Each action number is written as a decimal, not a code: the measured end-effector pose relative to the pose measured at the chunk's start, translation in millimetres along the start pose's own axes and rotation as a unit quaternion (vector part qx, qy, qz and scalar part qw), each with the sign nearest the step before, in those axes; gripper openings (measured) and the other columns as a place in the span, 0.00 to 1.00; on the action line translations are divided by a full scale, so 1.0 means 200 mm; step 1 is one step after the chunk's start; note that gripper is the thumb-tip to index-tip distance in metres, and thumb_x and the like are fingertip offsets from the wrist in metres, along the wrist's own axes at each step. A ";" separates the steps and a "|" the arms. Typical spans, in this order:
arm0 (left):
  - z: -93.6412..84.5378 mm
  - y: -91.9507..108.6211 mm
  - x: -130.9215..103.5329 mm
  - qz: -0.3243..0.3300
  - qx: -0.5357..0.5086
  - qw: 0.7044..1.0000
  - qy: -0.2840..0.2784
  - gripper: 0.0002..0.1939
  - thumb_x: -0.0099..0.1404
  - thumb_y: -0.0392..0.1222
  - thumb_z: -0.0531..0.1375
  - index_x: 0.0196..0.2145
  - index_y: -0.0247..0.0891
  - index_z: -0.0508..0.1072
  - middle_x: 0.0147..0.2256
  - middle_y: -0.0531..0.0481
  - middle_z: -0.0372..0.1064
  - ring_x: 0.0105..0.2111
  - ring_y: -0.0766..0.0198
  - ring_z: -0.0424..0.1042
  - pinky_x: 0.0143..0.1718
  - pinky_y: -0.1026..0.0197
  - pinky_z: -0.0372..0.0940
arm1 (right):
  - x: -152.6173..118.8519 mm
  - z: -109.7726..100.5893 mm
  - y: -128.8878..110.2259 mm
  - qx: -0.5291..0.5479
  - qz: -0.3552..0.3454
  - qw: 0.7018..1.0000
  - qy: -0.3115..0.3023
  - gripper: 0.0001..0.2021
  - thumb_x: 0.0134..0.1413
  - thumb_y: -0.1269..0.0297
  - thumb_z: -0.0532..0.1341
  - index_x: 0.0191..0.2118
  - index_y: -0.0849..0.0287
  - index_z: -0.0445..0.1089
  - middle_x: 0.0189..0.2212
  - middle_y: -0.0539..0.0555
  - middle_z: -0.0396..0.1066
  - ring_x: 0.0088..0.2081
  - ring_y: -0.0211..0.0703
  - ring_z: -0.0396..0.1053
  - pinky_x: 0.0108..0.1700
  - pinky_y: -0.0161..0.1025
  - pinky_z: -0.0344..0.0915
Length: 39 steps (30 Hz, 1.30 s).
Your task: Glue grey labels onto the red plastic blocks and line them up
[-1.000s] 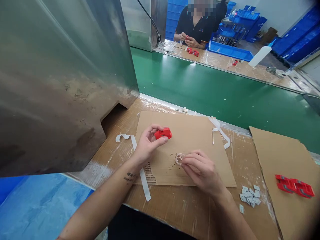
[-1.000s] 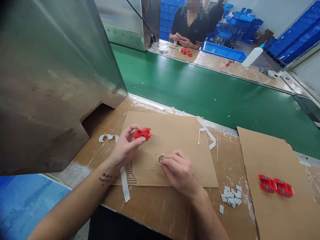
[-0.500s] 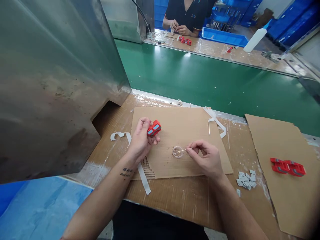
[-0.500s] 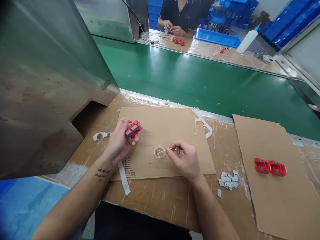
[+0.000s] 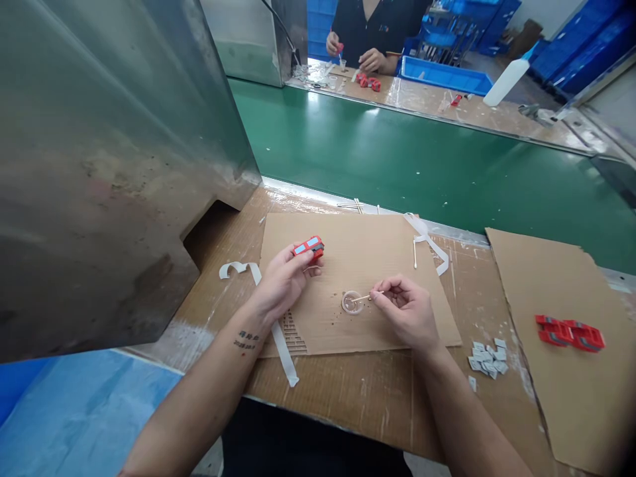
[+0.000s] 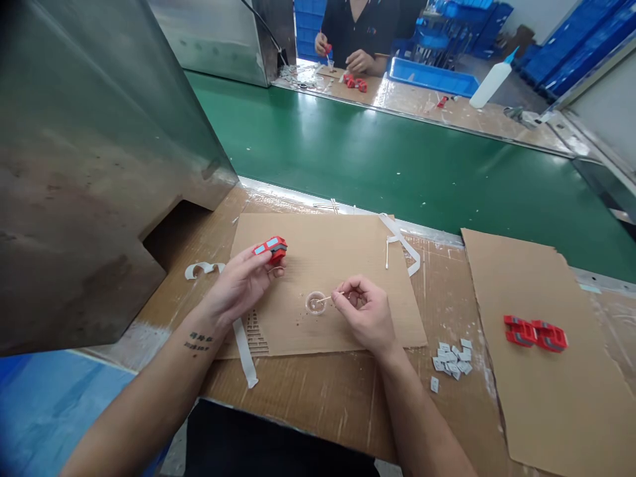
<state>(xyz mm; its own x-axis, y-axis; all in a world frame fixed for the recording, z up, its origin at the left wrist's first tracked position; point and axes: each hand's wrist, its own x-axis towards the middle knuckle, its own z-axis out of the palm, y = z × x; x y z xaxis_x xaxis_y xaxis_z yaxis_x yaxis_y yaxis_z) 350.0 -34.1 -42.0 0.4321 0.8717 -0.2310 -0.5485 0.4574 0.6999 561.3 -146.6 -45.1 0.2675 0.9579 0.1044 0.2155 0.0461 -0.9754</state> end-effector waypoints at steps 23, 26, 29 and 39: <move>0.01 0.00 -0.04 0.095 0.163 0.981 -0.048 0.15 0.57 0.37 0.71 0.42 0.32 0.77 0.37 0.44 0.79 0.29 0.65 0.75 0.31 0.64 0.69 | 0.00 -0.03 -0.07 0.037 -0.038 0.997 0.048 0.11 0.52 0.61 0.72 0.30 0.56 0.69 0.29 0.51 0.74 0.32 0.40 0.72 0.35 0.37 0.70; 0.02 -0.01 -0.05 0.117 0.182 0.975 -0.039 0.16 0.57 0.36 0.71 0.44 0.36 0.75 0.39 0.44 0.80 0.34 0.62 0.78 0.38 0.61 0.72 | 0.01 -0.05 -0.07 0.075 -0.046 0.994 0.058 0.10 0.52 0.63 0.72 0.30 0.55 0.69 0.28 0.50 0.73 0.32 0.39 0.71 0.36 0.36 0.69; 0.03 -0.03 -0.06 0.152 0.238 0.958 -0.052 0.16 0.58 0.37 0.71 0.43 0.37 0.75 0.41 0.43 0.80 0.40 0.59 0.79 0.45 0.56 0.72 | 0.01 -0.04 -0.09 0.107 -0.041 0.991 0.068 0.11 0.50 0.62 0.72 0.30 0.55 0.68 0.27 0.49 0.71 0.29 0.38 0.68 0.33 0.36 0.66; 0.07 -0.08 -0.13 0.346 0.445 0.816 -0.127 0.10 0.62 0.35 0.68 0.41 0.39 0.75 0.36 0.47 0.78 0.35 0.61 0.75 0.39 0.58 0.68 | -0.03 0.05 -0.27 0.153 -0.093 0.975 0.128 0.12 0.51 0.61 0.70 0.29 0.54 0.64 0.26 0.49 0.66 0.29 0.39 0.64 0.28 0.36 0.60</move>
<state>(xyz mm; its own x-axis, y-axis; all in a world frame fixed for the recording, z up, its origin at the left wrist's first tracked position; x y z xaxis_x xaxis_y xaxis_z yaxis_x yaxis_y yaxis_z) 358.3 -66.4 -37.4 0.4360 0.7501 0.4972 -0.0363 -0.5374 0.8425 539.3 -152.4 4.9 0.4842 0.8246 0.2926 0.0028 0.3329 -0.9429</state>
